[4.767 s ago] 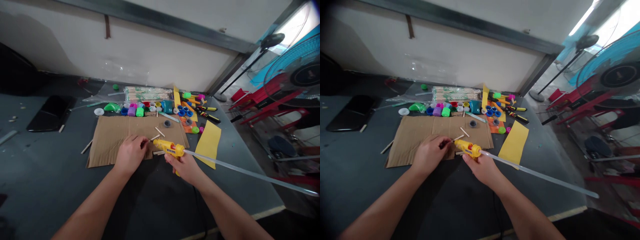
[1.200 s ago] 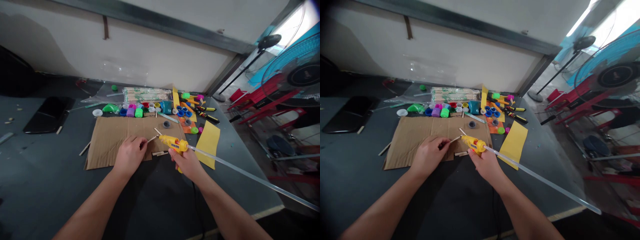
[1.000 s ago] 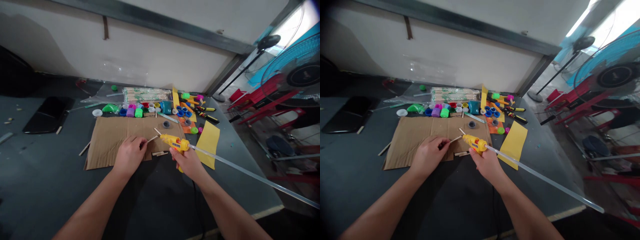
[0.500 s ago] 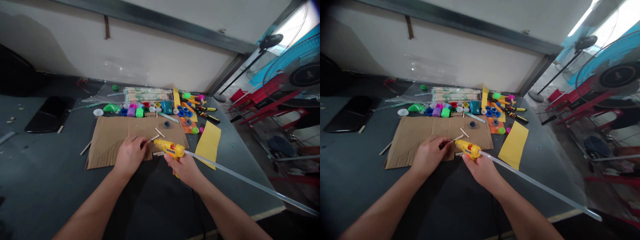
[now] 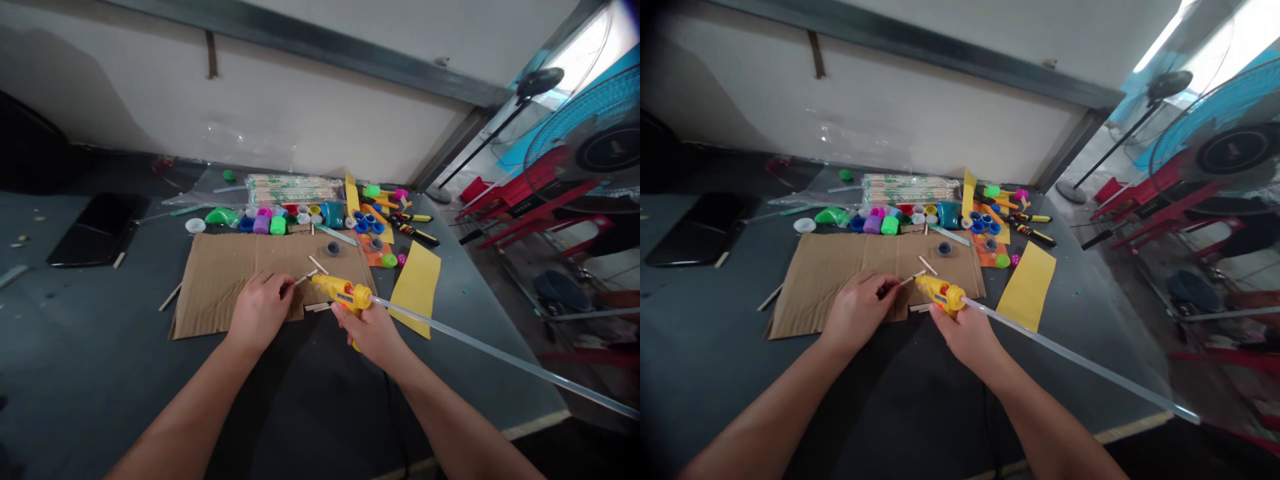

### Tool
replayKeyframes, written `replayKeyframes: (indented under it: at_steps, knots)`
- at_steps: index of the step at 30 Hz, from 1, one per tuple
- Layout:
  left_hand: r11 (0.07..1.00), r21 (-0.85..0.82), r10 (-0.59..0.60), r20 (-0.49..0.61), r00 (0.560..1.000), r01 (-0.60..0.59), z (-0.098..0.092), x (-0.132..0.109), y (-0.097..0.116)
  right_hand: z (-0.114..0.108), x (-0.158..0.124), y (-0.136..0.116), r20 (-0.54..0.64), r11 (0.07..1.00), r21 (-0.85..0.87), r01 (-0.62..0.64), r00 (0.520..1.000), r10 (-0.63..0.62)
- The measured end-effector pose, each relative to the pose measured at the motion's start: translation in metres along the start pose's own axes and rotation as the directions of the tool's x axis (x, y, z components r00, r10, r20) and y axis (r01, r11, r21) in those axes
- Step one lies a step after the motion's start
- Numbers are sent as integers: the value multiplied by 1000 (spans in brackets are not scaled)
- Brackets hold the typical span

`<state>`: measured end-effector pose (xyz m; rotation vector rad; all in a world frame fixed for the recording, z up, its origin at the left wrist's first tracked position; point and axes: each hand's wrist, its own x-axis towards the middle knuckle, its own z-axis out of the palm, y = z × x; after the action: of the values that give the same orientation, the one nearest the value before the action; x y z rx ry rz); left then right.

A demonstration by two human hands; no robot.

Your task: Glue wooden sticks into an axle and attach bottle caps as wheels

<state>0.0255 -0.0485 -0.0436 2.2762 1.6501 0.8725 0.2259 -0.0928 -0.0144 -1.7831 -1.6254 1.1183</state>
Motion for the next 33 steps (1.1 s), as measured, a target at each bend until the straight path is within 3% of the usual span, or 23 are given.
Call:
replayKeyframes:
  at_steps: [8,24,29,33]
  knots:
    - [1000,2,1,8,1000,-1,0,1,0,-3,3,1,-10,1000,28,12,1000,-11]
    - [1000,-7,4,2,1000,-4,1,0,-1,-14,11,0,-53,992,92,-92,994,97]
    - [1000,-1,-11,-1,1000,11,0,0,-1,-21,12,-1,3,946,302,-116,993,121]
    - [999,-23,-46,-5,999,45,0,0,0,-25,12,-4,112,796,583,-161,987,118]
